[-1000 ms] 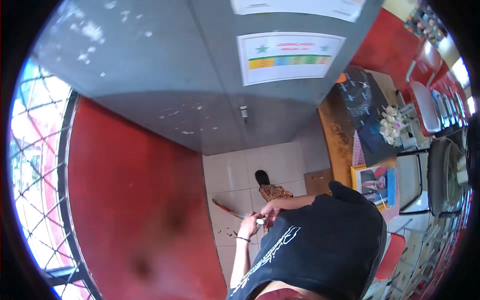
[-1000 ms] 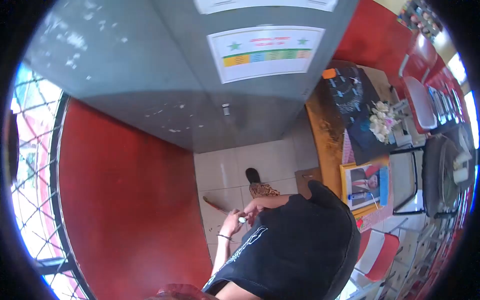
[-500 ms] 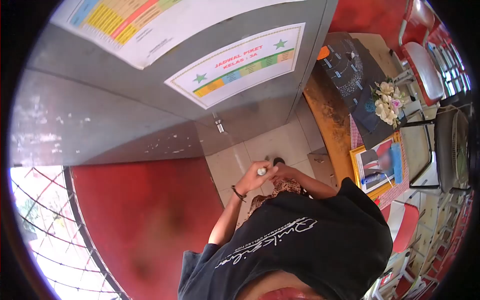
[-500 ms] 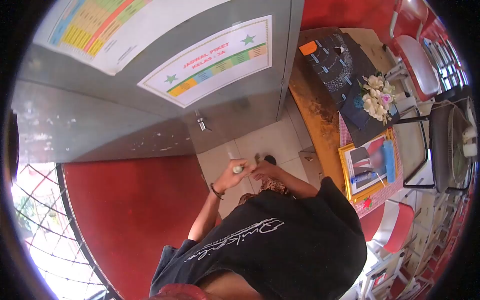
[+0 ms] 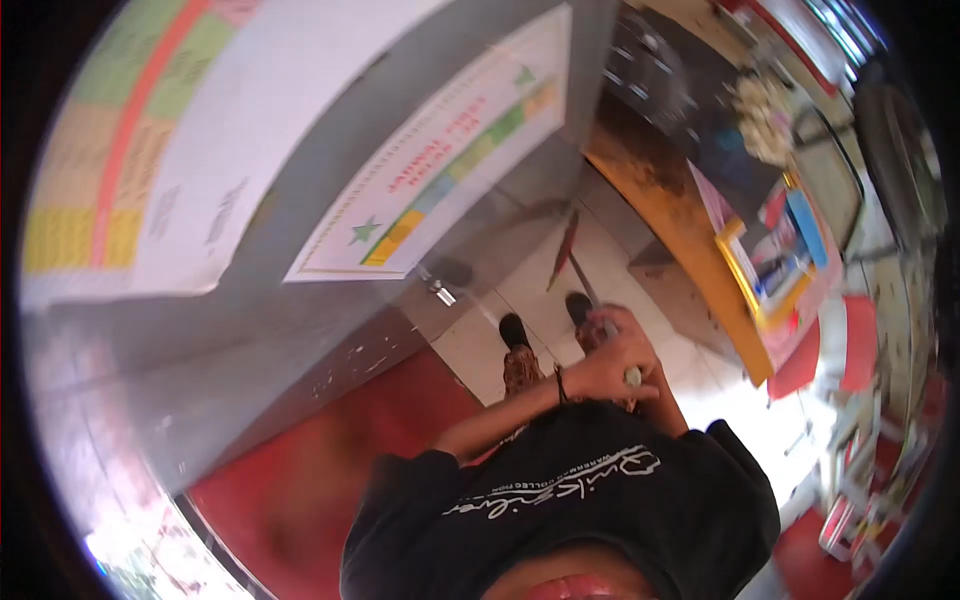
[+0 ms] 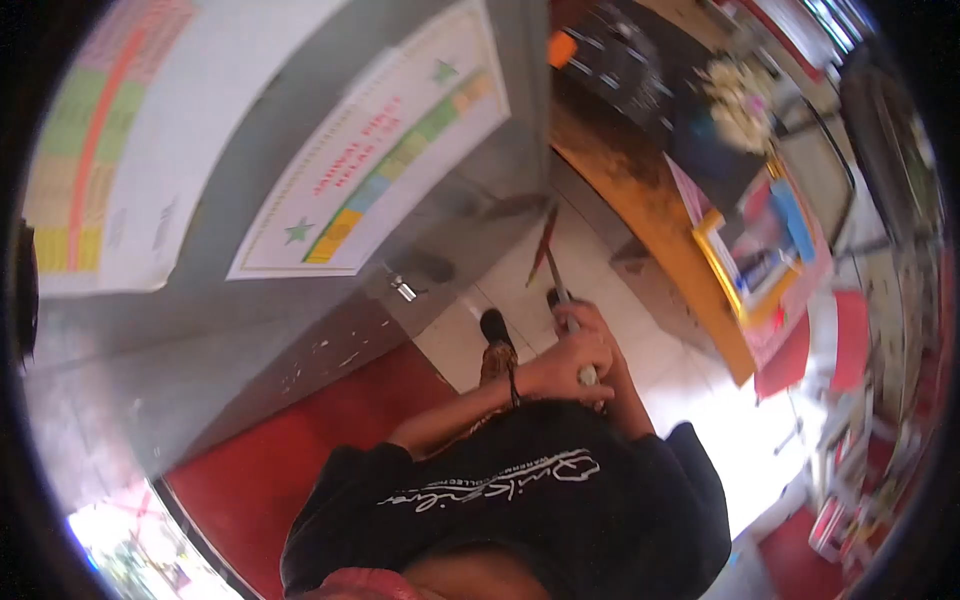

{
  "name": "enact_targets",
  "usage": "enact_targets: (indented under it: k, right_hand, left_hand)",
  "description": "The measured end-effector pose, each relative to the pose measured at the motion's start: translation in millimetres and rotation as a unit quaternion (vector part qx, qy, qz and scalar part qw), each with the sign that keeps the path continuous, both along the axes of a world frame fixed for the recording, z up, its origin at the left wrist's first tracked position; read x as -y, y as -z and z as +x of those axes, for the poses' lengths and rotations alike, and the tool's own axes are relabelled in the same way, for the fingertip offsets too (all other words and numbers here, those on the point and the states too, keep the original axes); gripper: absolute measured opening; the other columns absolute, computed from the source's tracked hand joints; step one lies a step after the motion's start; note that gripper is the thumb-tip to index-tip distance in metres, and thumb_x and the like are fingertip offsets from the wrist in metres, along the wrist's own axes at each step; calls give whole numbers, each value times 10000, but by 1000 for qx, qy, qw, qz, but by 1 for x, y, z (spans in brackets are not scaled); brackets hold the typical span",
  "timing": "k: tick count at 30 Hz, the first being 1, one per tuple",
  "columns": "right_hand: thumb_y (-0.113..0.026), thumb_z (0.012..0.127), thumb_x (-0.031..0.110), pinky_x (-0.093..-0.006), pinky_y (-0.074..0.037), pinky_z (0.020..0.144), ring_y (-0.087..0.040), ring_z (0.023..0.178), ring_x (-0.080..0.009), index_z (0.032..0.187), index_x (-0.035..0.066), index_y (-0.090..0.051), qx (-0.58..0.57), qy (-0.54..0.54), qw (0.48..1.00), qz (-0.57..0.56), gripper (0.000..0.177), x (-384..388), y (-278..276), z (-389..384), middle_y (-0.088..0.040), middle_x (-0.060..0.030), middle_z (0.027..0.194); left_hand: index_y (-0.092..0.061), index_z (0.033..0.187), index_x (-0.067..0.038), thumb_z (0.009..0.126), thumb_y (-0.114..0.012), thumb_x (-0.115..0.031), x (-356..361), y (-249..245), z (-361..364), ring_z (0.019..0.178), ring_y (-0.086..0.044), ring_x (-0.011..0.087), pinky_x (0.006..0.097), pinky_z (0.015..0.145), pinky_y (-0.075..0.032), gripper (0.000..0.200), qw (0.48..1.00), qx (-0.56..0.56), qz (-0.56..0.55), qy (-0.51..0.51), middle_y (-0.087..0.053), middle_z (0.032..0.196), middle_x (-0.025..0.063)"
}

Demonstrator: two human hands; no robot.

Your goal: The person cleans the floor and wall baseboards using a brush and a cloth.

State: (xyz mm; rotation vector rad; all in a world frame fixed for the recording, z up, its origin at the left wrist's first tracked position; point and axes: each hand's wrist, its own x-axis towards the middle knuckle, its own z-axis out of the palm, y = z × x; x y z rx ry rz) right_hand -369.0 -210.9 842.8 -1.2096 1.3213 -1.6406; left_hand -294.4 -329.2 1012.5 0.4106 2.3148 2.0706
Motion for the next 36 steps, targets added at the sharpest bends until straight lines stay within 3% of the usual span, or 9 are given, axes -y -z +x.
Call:
enact_targets:
  k: [3,4,9,13,19,23,29,31,36]
  right_hand:
    - [-674,795,35,-267,-482,575,-604,615,-174,1185,-39,-522,166,238,929,229,425,31,-19,2,-573,-54,680]
    - [-677,787,39,-280,-482,553,-609,598,-184,1199,-51,-509,410,252,789,382,454,48,-33,-6,-563,-52,658]
    - [-669,814,77,-381,-503,515,-625,582,-229,1300,-35,-443,-49,370,816,440,548,70,66,2,-587,-72,694]
    - [-606,874,137,-417,-551,538,-661,627,-269,1267,24,-457,266,429,753,423,435,87,85,12,-641,-130,771]
    - [-518,925,214,-433,-543,463,-647,561,-287,1081,-45,-567,190,333,777,499,306,17,276,54,-652,-183,729]
    - [-498,945,269,-413,-528,464,-632,528,-301,1088,-58,-572,387,393,662,507,364,-31,252,167,-653,-210,725]
    - [-492,949,230,-474,-477,626,-638,760,-454,1130,-49,-563,169,335,700,608,340,-105,199,274,-603,-336,841]
    - [-464,960,220,-525,-468,664,-625,738,-464,1124,-44,-560,231,367,682,589,326,-94,181,261,-619,-279,765]
    - [-441,955,184,-544,-456,743,-581,903,-507,1136,-49,-555,154,409,715,546,316,-45,230,166,-597,-348,908]
  left_hand:
    - [-509,724,-53,740,-741,-201,19,-1,11,827,-517,272,388,774,-410,276,998,-64,20,-7,-545,782,65]
    - [-537,772,-53,743,-722,-179,27,8,20,911,-520,287,397,833,-413,226,998,-57,6,12,-556,869,78]
    - [-593,1050,-88,760,-675,-135,65,16,89,1299,-405,349,450,1089,-325,304,989,64,-130,38,-473,1264,118]
    - [-599,1067,-97,771,-671,-107,95,-3,132,1312,-401,357,454,1080,-338,305,986,122,-97,65,-500,1255,115]
    - [-643,960,-64,753,-720,-22,146,-68,144,1261,-481,365,448,1011,-412,224,948,24,-231,-217,-588,1169,138]
    - [-565,850,-16,883,-510,-60,180,-21,145,1226,-489,431,527,979,-410,77,743,-237,-323,-536,-562,1164,195]
    - [-638,981,-58,943,-514,-229,231,22,150,1275,-436,425,551,1052,-330,214,625,-262,-627,-383,-570,1170,154]
    - [-690,1063,-147,926,-531,-390,239,52,147,1342,-354,396,552,1127,-159,321,360,-183,-858,-318,-563,1197,84]
    - [-722,964,-237,900,-520,-509,250,74,131,1442,-136,354,552,1148,1,345,331,-189,-840,-386,-439,1287,25]
